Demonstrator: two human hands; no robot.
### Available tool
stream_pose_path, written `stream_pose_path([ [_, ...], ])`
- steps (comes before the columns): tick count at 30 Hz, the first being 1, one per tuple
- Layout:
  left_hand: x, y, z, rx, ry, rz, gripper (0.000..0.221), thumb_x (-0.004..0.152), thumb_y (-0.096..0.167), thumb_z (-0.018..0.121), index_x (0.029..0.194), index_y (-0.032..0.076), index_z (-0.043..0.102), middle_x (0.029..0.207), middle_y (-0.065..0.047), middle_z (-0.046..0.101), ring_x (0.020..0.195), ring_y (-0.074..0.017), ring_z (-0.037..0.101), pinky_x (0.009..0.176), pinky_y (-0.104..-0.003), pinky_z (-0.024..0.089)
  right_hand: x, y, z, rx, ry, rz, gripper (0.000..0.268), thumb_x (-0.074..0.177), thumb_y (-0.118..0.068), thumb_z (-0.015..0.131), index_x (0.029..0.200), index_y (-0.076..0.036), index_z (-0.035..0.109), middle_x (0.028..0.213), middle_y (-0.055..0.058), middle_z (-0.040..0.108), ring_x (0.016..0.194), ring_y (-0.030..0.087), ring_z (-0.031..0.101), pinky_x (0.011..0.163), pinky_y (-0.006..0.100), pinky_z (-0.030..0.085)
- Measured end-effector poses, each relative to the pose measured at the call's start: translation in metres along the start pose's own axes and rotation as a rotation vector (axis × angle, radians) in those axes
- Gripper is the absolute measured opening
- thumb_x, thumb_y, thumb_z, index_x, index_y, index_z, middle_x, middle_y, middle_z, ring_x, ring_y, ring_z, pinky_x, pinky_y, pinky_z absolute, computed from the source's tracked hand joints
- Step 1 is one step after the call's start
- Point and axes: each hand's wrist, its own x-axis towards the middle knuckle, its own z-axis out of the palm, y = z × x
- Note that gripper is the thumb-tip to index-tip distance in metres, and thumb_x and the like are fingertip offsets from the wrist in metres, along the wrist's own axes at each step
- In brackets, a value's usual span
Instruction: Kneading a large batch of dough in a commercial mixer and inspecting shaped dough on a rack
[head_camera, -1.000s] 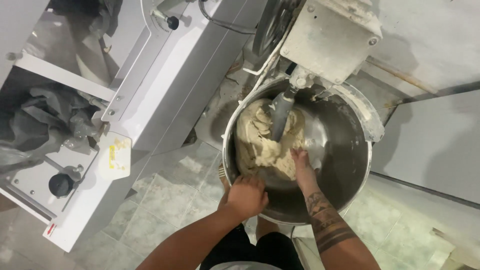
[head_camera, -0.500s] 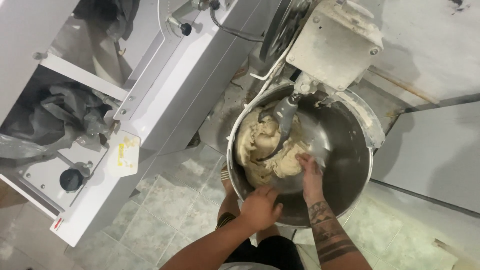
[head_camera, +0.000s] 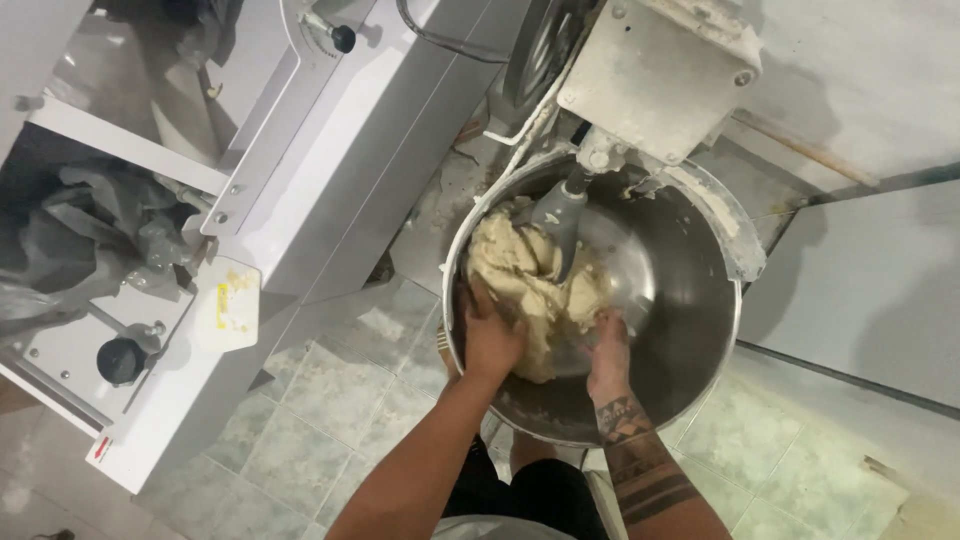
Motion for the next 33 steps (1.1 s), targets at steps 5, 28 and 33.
stream_pose_path([
  [5, 0.044, -0.076, 0.110, -0.350, 0.279, -0.202, 0.100, 0.082, 0.044, 0.077, 0.154, -0.006, 0.029, 0.136, -0.041, 0.054, 0.130, -0.0549, 0.053, 0.110, -0.058, 0.046, -0.036, -0.027, 0.010, 0.082, -0.022, 0.112, 0.070, 0.110, -0.055, 0.025, 0.163, -0.008, 0.021, 0.171, 0.017, 0.020, 0.159, 0.037, 0.012, 0.122, 0.067, 0.019],
  [28, -0.056, 0.038, 0.032, -0.402, -0.462, -0.113, 0.077, 0.094, 0.053, 0.060, 0.155, 0.011, 0.041, 0.150, -0.018, 0.048, 0.134, -0.0348, 0.055, 0.103, -0.045, 0.055, 0.093, 0.062, -0.044, -0.844, 0.177, 0.083, 0.076, 0.100, -0.049, 0.038, 0.159, -0.002, 0.035, 0.141, 0.023, 0.053, 0.126, 0.041, 0.051, 0.101, 0.053, 0.044],
  [33, 0.044, -0.103, 0.211, -0.759, -0.157, -0.511, 0.085, 0.099, 0.047, 0.060, 0.156, -0.009, 0.032, 0.151, -0.035, 0.042, 0.139, -0.0433, 0.048, 0.110, -0.051, 0.049, 0.016, -0.033, 0.042, -0.045, 0.262, 0.413, 0.091, 0.090, -0.082, 0.042, 0.160, -0.024, 0.040, 0.162, 0.007, 0.042, 0.147, 0.024, 0.041, 0.121, 0.039, 0.034],
])
